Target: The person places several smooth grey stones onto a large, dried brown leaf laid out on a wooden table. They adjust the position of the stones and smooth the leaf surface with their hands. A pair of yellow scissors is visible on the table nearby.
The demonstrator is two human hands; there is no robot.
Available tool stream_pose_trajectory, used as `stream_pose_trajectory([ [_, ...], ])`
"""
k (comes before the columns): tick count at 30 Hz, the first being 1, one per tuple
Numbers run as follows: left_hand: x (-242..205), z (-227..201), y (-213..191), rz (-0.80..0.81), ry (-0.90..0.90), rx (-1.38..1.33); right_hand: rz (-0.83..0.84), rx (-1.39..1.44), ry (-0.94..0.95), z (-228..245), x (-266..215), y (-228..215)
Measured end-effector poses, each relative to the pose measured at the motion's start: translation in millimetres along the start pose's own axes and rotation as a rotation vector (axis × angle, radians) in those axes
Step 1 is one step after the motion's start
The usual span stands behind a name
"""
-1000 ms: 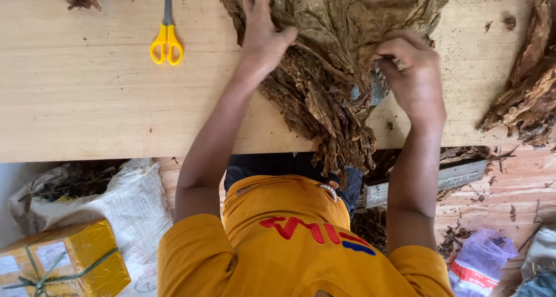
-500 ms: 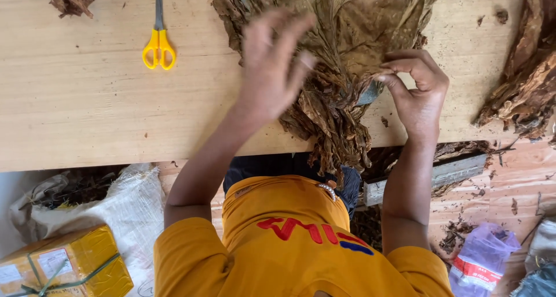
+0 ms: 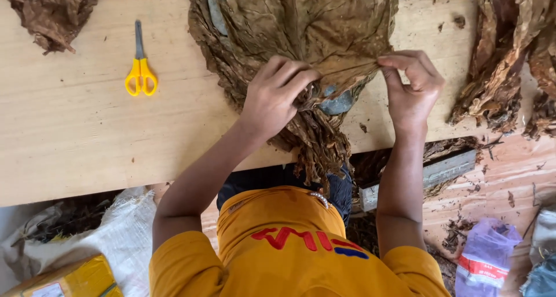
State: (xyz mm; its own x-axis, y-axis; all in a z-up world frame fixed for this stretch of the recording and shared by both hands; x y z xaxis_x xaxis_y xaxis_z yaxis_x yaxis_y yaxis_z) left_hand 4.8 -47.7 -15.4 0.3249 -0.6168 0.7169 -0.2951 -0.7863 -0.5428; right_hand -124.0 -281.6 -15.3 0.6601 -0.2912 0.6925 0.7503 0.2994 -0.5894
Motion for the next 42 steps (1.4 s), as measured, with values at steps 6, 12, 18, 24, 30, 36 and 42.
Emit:
stream_pose_trajectory([
  [6,40.7,-9.4,-28.1,0.009,0.039,-0.088,0.126,0.321,0.194,41.4,-5.6,-5.4],
  [12,53.0,-7.6,-34.6,0.039,0.014,-0.193,0.741,-0.164,-0.159,58.5,-21.2,12.4],
  [18,42.0,-6.8,-25.1,-0.036,-0.044,-0.275,0.507,0.56,0.26,45.5,-21.3,2.5],
  [24,12.7,-34.0,18.1,0.176,-0.007,-0.111,-0.045,1.212,0.779,-24.0,-52.0,-5.9],
  [30,-14.9,-44.3,12.5,0.428,-0.074,-0.025,-0.003,1.128,0.572,-15.8,-49.0,-18.4],
  [36,-28.9,-46.5,21.4,0.357,-0.163,-0.03,0.316,0.861,0.301,22.2,-19.4,1.7],
  [42,-29.0,-63.0,12.5,0.354,-0.324,-0.027,0.531,0.492,0.173,55.3,-0.1,22.1],
])
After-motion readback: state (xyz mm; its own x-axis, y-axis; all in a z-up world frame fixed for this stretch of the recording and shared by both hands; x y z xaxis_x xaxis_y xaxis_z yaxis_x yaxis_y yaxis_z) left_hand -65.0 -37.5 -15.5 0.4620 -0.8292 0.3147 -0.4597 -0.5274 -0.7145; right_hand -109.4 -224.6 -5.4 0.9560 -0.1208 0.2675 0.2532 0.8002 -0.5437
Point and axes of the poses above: each hand's wrist, its own x-axis towards the middle knuckle, its own y-axis out of the palm, z = x × y, the point moved 2 cm from there along x, towards the middle knuckle, and after that the axes turned 14 degrees about -x, right-handed, at the moved point
